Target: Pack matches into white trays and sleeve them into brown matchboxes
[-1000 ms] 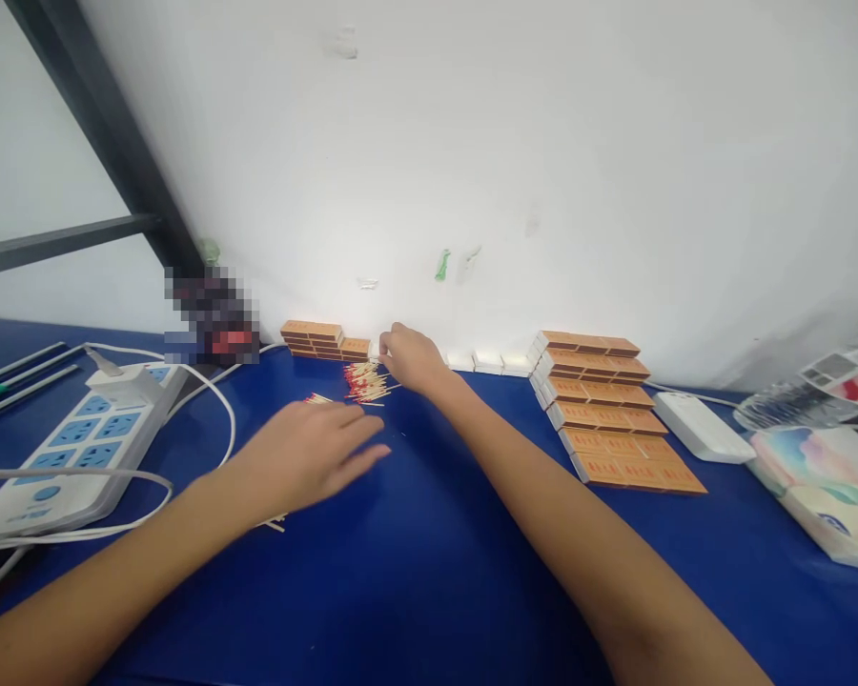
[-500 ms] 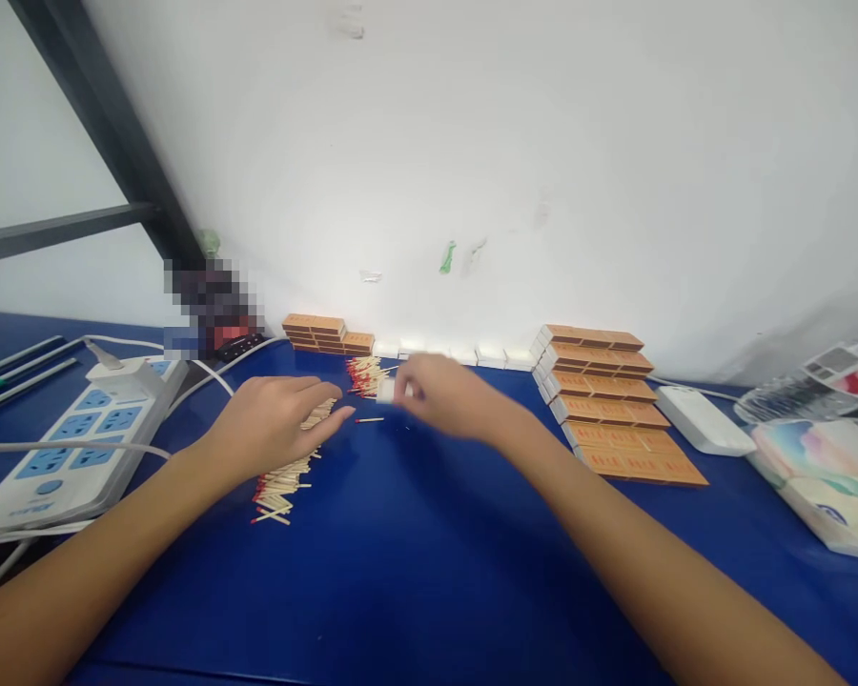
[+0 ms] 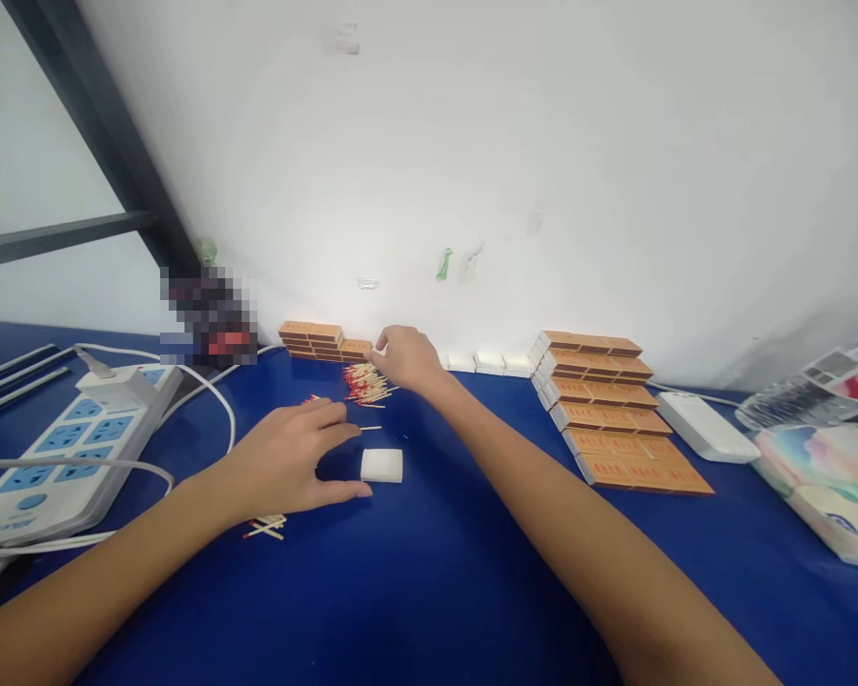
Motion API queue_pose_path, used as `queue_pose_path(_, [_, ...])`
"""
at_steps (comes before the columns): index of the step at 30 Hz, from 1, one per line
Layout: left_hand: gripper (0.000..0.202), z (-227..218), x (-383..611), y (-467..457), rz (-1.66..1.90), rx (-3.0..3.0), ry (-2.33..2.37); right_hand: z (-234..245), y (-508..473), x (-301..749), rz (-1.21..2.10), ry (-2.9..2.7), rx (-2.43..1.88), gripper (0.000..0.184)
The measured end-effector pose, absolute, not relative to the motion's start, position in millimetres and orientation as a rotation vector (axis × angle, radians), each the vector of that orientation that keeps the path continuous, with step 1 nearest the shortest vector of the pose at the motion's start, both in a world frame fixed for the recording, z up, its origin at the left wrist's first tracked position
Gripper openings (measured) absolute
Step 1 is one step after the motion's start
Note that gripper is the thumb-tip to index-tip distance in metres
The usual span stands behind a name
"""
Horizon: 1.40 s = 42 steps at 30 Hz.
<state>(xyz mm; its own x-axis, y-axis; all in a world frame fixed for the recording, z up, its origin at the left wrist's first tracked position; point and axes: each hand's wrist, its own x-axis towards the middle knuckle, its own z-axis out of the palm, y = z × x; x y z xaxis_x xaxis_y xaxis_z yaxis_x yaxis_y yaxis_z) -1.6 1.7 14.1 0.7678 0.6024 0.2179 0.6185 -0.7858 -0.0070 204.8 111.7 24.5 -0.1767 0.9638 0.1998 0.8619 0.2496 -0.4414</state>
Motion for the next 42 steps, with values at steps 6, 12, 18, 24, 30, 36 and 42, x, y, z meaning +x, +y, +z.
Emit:
queue_pose_path(6, [0.053, 7, -3, 7, -0.342, -2.86, -0.96, 8, 155, 176, 0.354, -1.895, -1.916, 0.031])
queue_pose_path(12, [0.042, 11, -5, 13, -0.339, -2.764, -0.977, 17, 155, 180, 0.467, -1.804, -1.873, 0.025])
queue_pose_path(18, [0.048, 8, -4, 8, -0.454, -2.81, -0.911, 44, 93, 237, 0.603, -1.681, -1.751, 0.04])
queue_pose_path(24, [0.064, -3, 4, -1, -0.491, -2.874, -0.875, 8, 22, 309, 0.755, -1.605, -1.873, 0.047])
queue_pose_path(30, [0.038, -1, 13, -11, -0.382, -2.978, -1.03, -14, 23, 293, 0.343, -1.784, -1.747, 0.026])
queue_pose_path(36, [0.029, 6, 13, -17, -0.287, -3.194, -1.163, -18, 45, 238, 0.434, -2.29, -1.331, 0.021])
queue_pose_path(42, [0.033, 16, 4, -5, -0.167, -3.151, -1.213, -24, 42, 231, 0.454, -2.326, -1.333, 0.014])
